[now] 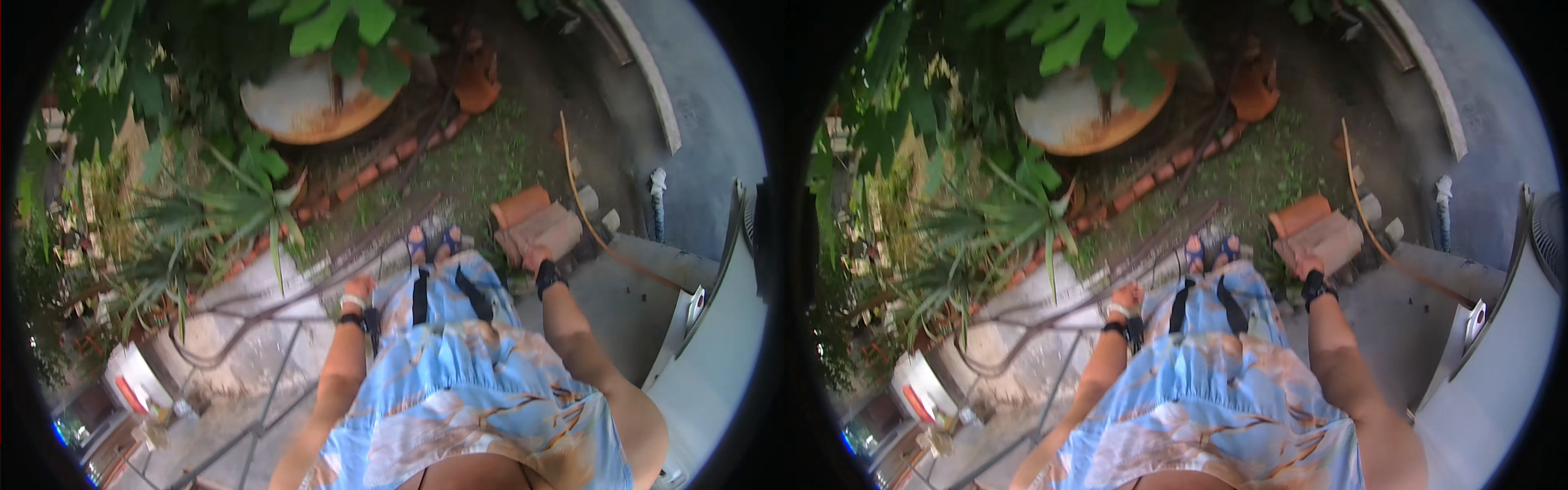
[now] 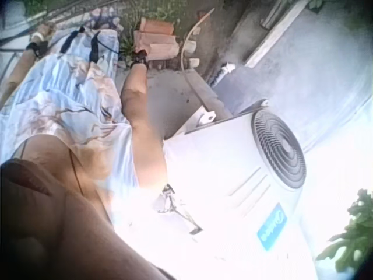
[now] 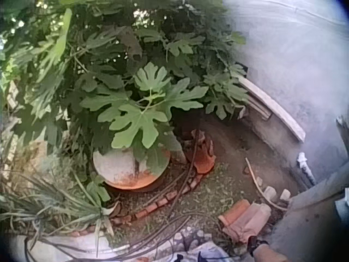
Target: Repositioning bricks around an aloe vera plant and adjusting garden elements.
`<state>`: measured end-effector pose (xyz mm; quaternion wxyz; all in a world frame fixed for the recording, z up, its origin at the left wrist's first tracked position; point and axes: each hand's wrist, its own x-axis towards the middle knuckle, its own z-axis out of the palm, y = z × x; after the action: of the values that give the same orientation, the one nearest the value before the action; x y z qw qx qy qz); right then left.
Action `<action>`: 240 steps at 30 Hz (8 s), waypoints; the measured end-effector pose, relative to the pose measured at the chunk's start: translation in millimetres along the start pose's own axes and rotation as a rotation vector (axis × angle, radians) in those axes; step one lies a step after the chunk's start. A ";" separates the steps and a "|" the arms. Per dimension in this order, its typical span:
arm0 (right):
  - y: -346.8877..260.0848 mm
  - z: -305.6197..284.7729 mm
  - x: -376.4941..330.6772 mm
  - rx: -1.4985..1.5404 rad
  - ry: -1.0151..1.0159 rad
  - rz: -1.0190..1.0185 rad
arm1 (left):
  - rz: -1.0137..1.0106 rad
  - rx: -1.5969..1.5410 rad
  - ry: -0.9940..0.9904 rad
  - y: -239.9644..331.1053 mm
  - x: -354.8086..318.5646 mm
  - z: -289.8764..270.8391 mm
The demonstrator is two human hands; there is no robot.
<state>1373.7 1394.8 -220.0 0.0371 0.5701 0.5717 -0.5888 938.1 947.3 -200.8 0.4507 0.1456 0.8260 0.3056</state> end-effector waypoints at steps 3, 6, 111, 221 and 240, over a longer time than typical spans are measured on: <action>-48.6 -15.5 -63.2 0.249 0.316 0.385 | -0.323 -0.393 -0.086 59.0 10.5 37.3; -43.9 -32.0 -72.1 0.201 0.326 0.383 | -0.325 -0.382 -0.159 86.2 19.9 36.4; -26.2 -26.9 -7.2 -0.331 0.270 -0.411 | -0.299 -0.469 -0.027 64.8 -11.9 15.9; -36.4 -198.9 371.3 0.357 0.374 0.275 | 0.248 0.765 1.008 676.0 465.3 126.2; -99.0 -213.7 515.5 0.108 0.226 0.115 | 0.197 0.925 0.942 654.8 490.3 111.2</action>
<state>1260.4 1895.2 -460.6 -0.0246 0.6659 0.5062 -0.5476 737.5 1746.6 -151.0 -0.0974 0.2497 0.9634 -0.0095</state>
